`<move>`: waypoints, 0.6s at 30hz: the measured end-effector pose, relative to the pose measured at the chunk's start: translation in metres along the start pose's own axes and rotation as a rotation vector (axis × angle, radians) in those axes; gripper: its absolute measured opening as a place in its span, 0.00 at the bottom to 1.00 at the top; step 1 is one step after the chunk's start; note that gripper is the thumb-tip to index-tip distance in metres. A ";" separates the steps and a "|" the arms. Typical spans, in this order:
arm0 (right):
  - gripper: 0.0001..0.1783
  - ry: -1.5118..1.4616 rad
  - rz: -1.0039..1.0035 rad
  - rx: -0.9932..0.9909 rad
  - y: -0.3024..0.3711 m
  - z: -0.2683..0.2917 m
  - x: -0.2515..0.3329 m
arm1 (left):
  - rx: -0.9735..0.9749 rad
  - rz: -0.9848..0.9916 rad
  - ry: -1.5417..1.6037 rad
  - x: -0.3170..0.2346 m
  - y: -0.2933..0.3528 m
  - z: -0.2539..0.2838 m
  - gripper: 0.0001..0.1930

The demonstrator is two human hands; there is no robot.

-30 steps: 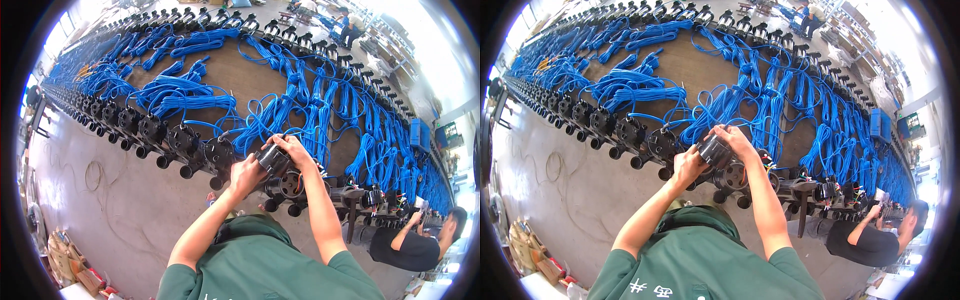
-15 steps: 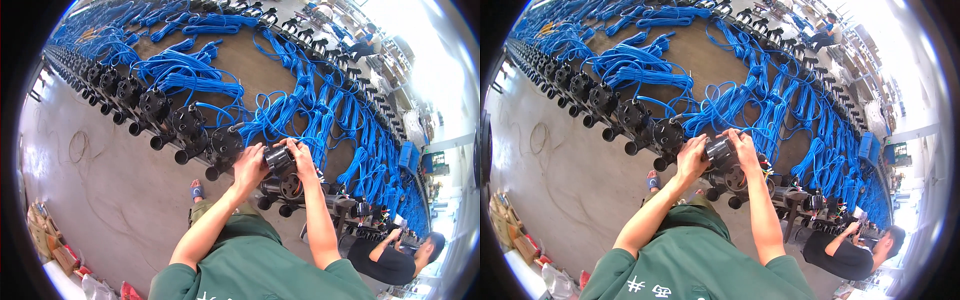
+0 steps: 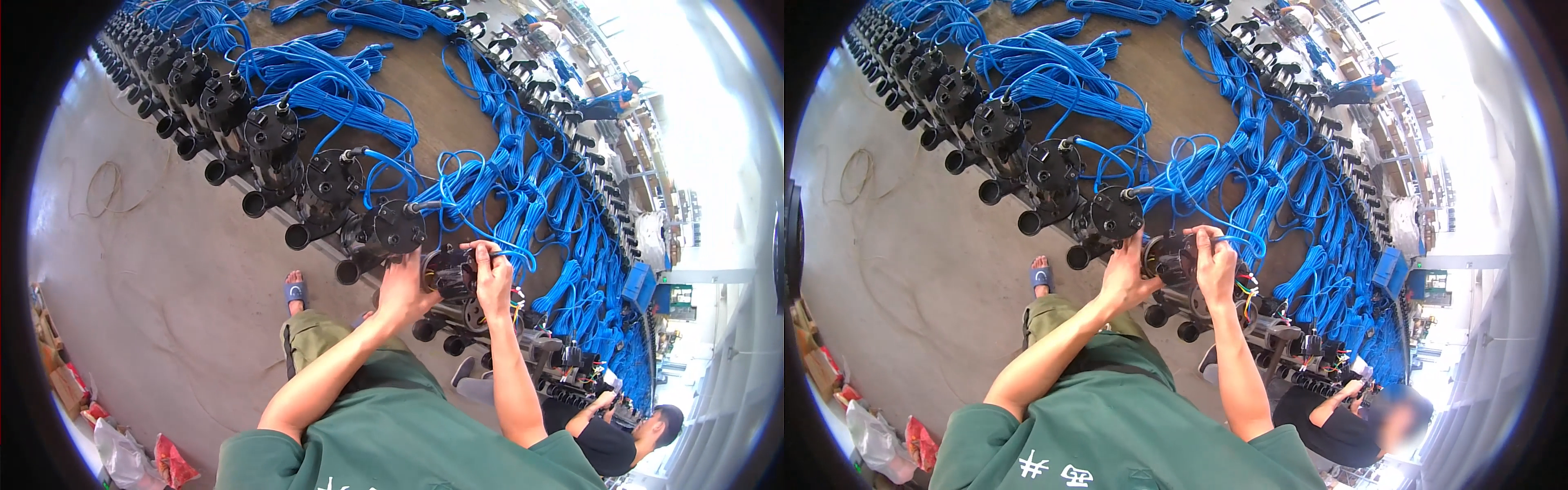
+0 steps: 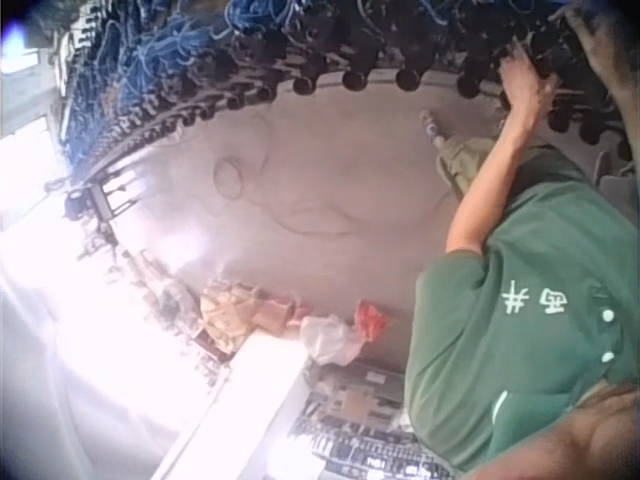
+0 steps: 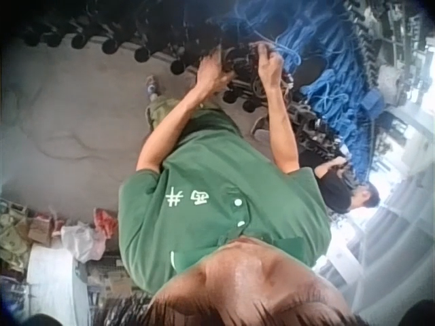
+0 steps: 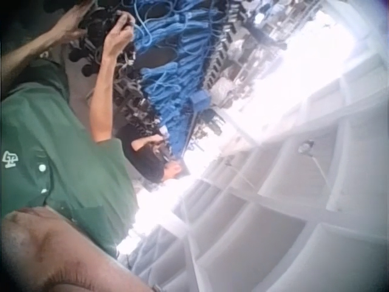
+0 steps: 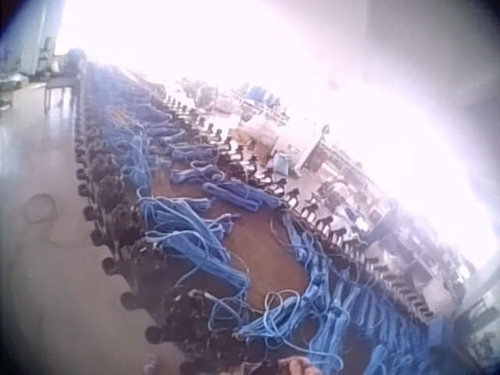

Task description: The person uses a hammer to secure parts on a series of water pumps lined up on a workbench, then wires the components together by hand.

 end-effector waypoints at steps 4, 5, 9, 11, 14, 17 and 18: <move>0.20 0.044 0.030 -0.074 0.006 -0.002 0.009 | 0.151 0.040 0.132 0.017 0.002 -0.005 0.47; 0.20 0.068 0.037 -0.091 0.008 -0.003 0.014 | 0.144 0.077 0.185 0.023 0.005 -0.009 0.46; 0.18 0.093 -0.022 -0.076 0.008 -0.009 0.019 | 0.165 0.103 0.416 0.021 0.013 -0.007 0.46; 0.17 0.141 0.043 -0.126 0.012 -0.007 0.019 | 0.201 -0.025 0.443 0.025 0.016 -0.006 0.47; 0.14 0.132 0.082 -0.199 0.020 -0.010 0.032 | 0.299 0.008 0.578 0.032 0.021 -0.007 0.47; 0.11 0.239 0.183 -0.252 0.021 -0.014 0.033 | 0.376 0.073 0.780 0.035 0.015 -0.020 0.47; 0.10 0.253 0.157 -0.218 0.016 -0.015 0.026 | 0.389 0.080 0.817 0.038 0.014 -0.024 0.47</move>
Point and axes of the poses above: each hand's wrist, its own y-axis away from the middle knuckle, its own z-axis out of the back of the hand, x = y × z, the point moved 10 cm from there along -y, towards the middle knuckle, and after that the axes turned 1 degree about z, right-handed, at the moved point
